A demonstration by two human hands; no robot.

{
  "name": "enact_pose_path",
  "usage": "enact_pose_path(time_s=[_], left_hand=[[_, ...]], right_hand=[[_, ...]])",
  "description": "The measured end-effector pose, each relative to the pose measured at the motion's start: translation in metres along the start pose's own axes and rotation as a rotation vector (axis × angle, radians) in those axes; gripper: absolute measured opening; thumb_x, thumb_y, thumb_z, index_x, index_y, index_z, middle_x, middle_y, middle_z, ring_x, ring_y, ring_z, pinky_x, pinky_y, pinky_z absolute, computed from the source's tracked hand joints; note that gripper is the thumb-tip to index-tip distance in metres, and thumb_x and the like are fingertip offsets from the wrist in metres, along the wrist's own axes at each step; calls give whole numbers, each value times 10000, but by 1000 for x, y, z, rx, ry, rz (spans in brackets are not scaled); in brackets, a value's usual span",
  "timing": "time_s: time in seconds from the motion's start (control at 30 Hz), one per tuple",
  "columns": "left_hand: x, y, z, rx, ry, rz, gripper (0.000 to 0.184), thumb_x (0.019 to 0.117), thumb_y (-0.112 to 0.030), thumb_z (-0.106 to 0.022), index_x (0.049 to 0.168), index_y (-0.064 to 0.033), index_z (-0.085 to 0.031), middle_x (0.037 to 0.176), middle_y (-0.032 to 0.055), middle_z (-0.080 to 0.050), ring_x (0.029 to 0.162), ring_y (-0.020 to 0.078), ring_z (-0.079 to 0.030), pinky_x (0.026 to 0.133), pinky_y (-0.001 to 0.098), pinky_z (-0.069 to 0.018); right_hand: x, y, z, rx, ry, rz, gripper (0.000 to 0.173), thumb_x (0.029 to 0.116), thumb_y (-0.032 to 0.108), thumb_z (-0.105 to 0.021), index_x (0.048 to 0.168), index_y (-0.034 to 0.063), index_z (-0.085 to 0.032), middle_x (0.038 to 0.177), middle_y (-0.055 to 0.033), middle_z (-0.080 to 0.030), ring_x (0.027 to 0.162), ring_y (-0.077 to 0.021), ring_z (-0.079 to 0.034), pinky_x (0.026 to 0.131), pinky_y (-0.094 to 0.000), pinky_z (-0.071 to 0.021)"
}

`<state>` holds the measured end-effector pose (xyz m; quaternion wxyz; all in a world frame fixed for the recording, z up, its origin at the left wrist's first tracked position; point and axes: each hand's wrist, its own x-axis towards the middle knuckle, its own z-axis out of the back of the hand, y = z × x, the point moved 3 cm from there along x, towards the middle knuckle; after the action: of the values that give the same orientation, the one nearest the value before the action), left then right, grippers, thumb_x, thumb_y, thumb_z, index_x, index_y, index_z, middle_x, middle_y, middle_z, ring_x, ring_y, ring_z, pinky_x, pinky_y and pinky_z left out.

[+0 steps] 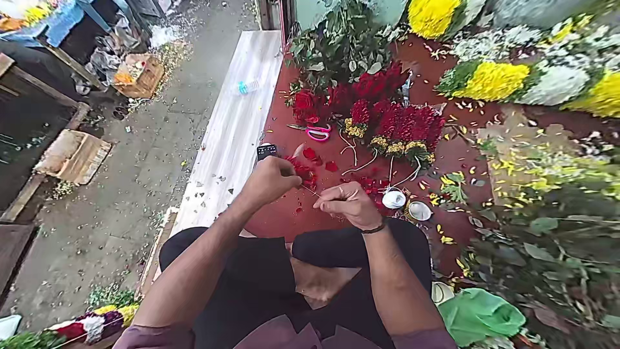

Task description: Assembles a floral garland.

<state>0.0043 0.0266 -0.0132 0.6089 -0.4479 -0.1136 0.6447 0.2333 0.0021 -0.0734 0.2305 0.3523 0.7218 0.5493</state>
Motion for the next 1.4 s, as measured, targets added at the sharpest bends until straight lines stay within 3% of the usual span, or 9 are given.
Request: enact_pose_path(time_s=[0.17, 0.3, 0.37, 0.5, 0.7, 0.8, 0.93, 1.03, 1.4], left_hand=[[-33, 64, 6, -25, 276, 123, 189, 949, -256, -723, 850, -103, -772, 716, 30, -704, 617, 143, -643, 622, 390, -556], [-66, 85, 12, -105, 297, 130, 122, 887, -221, -770, 820, -121, -753, 722, -12, -705, 640, 86, -639, 632, 332, -545], [-77, 92, 11, -143, 279, 123, 114, 877, -237, -777, 828, -136, -758, 709, -27, -693, 635, 81, -629, 627, 337, -539], [-82, 109, 0, -252, 208, 90, 134, 860, -295, -760, 831, -164, -761, 689, -46, -675, 612, 75, -610, 592, 318, -524], [-76, 127, -9, -329, 179, 110, 145, 872, -295, -742, 834, -156, -756, 695, -38, -685, 620, 84, -635, 601, 327, -547], [-77, 127, -10, -315, 171, 114, 138, 873, -299, -739, 810, -177, -750, 650, -59, -641, 570, 66, -575, 549, 306, -490], [-75, 121, -9, -319, 183, 94, 128, 871, -299, -738, 818, -184, -751, 645, -64, -634, 564, 62, -565, 537, 294, -479], [-75, 120, -13, -304, 190, 77, 122, 869, -290, -741, 812, -183, -747, 646, -64, -638, 561, 60, -567, 537, 293, -484], [-77, 124, -13, -298, 176, 88, 132, 883, -274, -746, 836, -151, -752, 689, -35, -678, 612, 80, -622, 595, 323, -533]], right_hand=[[-12, -5, 46, -241, -91, -205, 102, 926, 104, -704, 917, 53, -791, 774, -31, -716, 584, -58, -557, 532, -228, -468], [-18, -18, 60, -289, -65, -467, 168, 980, 145, -645, 953, 34, -770, 715, -20, -680, 549, -59, -547, 515, -213, -460], [-12, -39, 71, -459, -174, -601, 186, 1028, 173, -620, 1041, 52, -760, 844, -58, -734, 646, -124, -625, 581, -291, -513], [22, -109, 89, -876, -328, -659, 175, 959, 168, -675, 1099, 147, -778, 1082, -54, -758, 1028, -232, -713, 934, -549, -562], [63, -168, 76, -1186, -303, -729, 294, 902, 374, -719, 1168, 254, -755, 1076, -29, -725, 989, -263, -692, 828, -597, -555], [60, -166, 83, -1068, -442, -744, 218, 899, 210, -683, 1095, 200, -777, 1011, -51, -763, 954, -279, -720, 832, -622, -557], [48, -163, 101, -733, -615, -714, 178, 869, 76, -737, 1041, 98, -778, 907, -81, -755, 705, -193, -705, 659, -424, -603], [44, -154, 97, -470, -701, -623, 187, 856, 22, -772, 1041, 43, -771, 921, -101, -755, 679, -168, -682, 590, -339, -574], [31, -86, 38, -272, -525, -387, 147, 947, 23, -641, 1043, 7, -752, 909, -130, -747, 666, -180, -673, 562, -309, -560]])
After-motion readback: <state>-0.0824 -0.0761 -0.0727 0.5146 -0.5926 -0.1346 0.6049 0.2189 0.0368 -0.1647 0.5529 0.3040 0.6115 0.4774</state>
